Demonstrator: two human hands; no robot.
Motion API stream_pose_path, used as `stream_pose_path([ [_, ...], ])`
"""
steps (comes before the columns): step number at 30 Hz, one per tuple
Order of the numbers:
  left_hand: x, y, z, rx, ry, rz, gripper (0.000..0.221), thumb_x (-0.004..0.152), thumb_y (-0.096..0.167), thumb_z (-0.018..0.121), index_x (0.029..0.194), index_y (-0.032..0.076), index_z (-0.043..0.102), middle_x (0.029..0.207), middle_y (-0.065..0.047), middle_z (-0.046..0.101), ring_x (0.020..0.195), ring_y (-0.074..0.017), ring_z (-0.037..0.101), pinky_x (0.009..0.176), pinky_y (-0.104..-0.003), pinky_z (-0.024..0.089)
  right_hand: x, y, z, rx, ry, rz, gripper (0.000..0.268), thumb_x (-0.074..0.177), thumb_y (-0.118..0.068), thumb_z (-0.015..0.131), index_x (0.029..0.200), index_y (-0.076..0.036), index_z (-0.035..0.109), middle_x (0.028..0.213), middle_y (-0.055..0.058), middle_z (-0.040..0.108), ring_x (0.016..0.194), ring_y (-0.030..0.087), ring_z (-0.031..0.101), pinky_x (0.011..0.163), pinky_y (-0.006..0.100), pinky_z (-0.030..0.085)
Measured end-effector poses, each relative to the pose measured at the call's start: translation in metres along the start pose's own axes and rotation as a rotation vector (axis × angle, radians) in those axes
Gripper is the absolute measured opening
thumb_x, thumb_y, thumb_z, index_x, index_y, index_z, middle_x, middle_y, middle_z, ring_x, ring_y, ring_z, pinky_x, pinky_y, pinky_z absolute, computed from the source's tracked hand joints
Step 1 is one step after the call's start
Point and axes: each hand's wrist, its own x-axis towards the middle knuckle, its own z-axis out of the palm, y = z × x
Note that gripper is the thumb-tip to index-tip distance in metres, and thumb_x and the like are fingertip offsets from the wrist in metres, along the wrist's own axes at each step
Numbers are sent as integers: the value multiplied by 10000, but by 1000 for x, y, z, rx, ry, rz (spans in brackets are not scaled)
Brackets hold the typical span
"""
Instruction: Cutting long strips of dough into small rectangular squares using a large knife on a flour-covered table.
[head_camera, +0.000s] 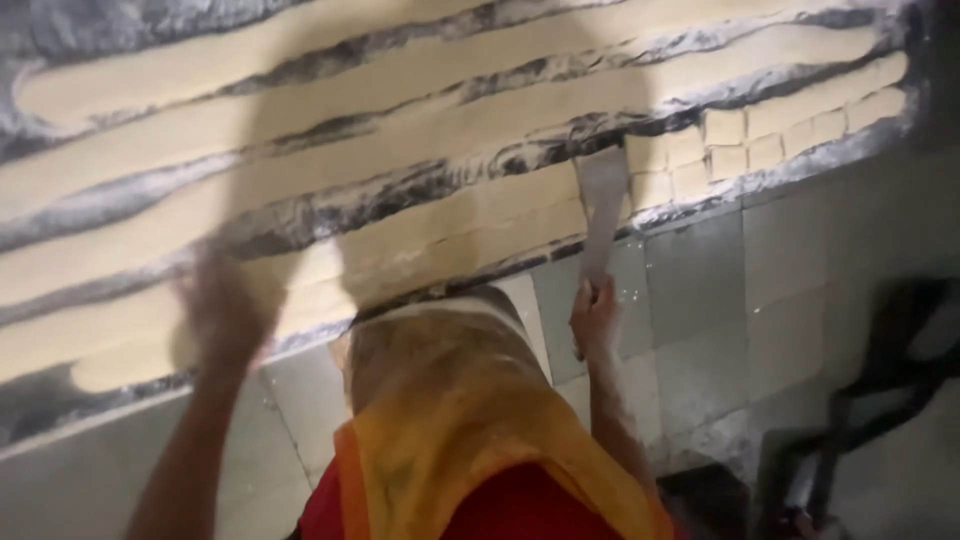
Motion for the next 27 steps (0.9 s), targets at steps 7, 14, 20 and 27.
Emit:
stream_pose_path([
  [7, 26, 124, 83, 43, 69, 308, 1032, 903, 571, 670, 1593, -8, 167, 1675, -291, 36, 1567, -415, 36, 1239, -587, -50, 20, 22, -37, -75, 12, 104, 446, 1008, -298, 498, 1331, 2, 567, 858, 306, 717, 777, 442, 741, 673, 507, 534],
  [14, 108, 364, 106, -540, 119, 740, 681, 1000, 181, 599, 1586, -28, 323, 1604, -290, 368, 1498, -475, 354, 1247, -554, 267, 23, 64, -58, -19, 89, 98, 579, 1011, -305, 536, 1418, 102, 483, 894, 333, 699, 858, 452, 735, 714, 499, 552],
  [20, 190, 480, 156, -340, 156, 682, 723, 831, 257, 755, 1441, 10, 457, 1423, -253, 489, 1301, -480, 452, 1096, -602, 340, 20, 115, -66, 93, 180, 15, 370, 1020, -265, 556, 1234, 35, 583, 916, 280, 711, 827, 445, 709, 678, 485, 536],
  [27, 250, 457, 170, -571, 115, 680, 162, 868, 156, 734, 1003, 83, 785, 925, -148, 725, 875, -334, 711, 775, -483, 561, 17, 117, -69, 173, 124, 325, 222, 1033, -228, 553, 1147, -38, 567, 810, 276, 688, 715, 446, 700, 673, 534, 515],
])
